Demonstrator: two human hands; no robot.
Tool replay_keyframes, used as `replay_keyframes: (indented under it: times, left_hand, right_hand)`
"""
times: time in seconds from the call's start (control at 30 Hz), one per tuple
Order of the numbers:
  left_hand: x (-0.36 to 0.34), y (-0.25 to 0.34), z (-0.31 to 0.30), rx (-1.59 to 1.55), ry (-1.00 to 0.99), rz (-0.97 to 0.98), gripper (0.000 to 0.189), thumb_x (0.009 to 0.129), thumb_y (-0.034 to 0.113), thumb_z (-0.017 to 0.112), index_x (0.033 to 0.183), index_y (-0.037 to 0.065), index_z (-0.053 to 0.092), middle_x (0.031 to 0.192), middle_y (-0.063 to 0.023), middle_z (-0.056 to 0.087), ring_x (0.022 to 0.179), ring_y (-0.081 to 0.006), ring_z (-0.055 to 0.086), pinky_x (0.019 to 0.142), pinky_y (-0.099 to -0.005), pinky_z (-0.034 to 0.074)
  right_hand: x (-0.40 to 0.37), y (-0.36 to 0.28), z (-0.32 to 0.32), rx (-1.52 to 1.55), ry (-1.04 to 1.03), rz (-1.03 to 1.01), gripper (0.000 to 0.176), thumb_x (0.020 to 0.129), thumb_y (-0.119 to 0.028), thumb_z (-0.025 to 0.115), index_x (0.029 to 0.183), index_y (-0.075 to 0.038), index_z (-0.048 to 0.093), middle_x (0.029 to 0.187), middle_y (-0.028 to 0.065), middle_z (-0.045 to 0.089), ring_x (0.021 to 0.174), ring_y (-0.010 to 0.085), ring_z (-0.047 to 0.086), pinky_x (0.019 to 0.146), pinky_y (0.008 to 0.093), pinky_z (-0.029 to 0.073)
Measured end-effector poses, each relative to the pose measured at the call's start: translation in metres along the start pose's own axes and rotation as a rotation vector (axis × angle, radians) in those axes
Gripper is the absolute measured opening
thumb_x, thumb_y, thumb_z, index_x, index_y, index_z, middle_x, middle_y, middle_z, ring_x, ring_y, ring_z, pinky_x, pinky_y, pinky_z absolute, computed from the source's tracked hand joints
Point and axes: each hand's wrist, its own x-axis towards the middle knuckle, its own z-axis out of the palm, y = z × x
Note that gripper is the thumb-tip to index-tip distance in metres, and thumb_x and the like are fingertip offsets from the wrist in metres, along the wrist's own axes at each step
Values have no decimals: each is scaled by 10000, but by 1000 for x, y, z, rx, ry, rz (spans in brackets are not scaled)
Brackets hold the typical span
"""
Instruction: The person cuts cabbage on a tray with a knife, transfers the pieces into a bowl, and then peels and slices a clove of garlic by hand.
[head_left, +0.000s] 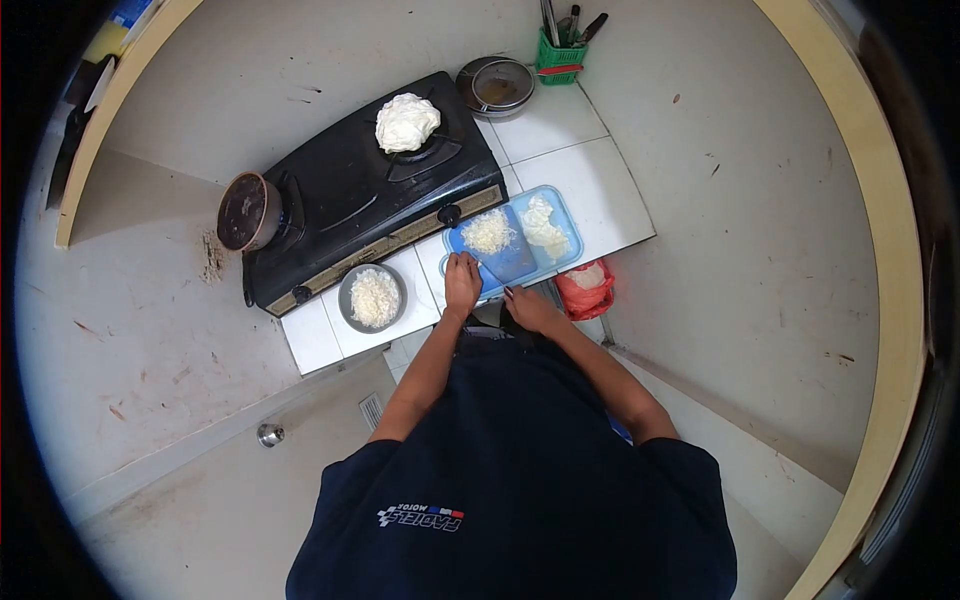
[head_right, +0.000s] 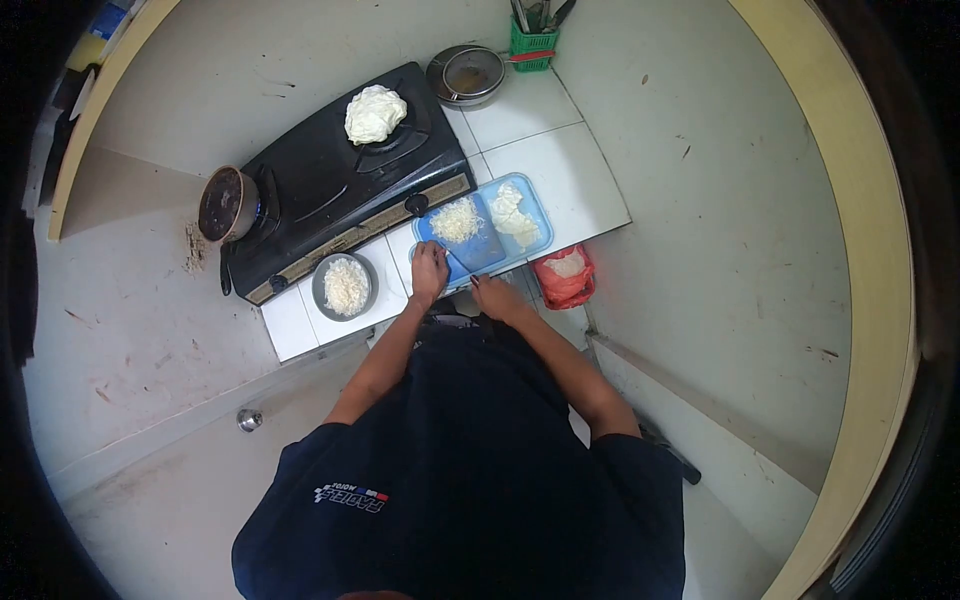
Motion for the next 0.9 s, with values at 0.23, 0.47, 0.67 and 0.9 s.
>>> replay_keyframes:
  times: [0.23,0.47,0.67,0.9]
  left_hand:
    - [-1,8,-7,1,12,-11,23,918,6,590,932,-13,588,904,-233,555,842,-444,579,764,-522,466]
    - [-5,0,-5,21,-10,28,63,934,14,576,972,-19,614,948,-237,565,871,-436,591,794,-507,481]
    - [-5,2,-5,24,-2,11,64,937,24,577,952,-30,608,952,-239,568,890,-442,588,809,-511,479]
    - [-4,-2,0,43,26,50,48,926,8,573,948,-26,599,934,-238,563,873,-445,580,788,-518,473]
  right_hand:
    - [7,-10,-3,-9,7,49,421,1028,-347,475,1018,59,584,902,270,699,842,457,696,764,570,551]
    - [-1,10,6,-14,31,51,406,1016,-345,498,1034,55,567,847,291,685,798,487,682,723,593,539]
    - [-2,2,5,23,51,11,407,1007,-335,510,1026,68,565,818,298,677,774,495,674,716,600,533]
    - [7,-1,6,9,12,26,387,1011,-316,504,1038,64,570,846,291,689,796,486,682,739,599,536]
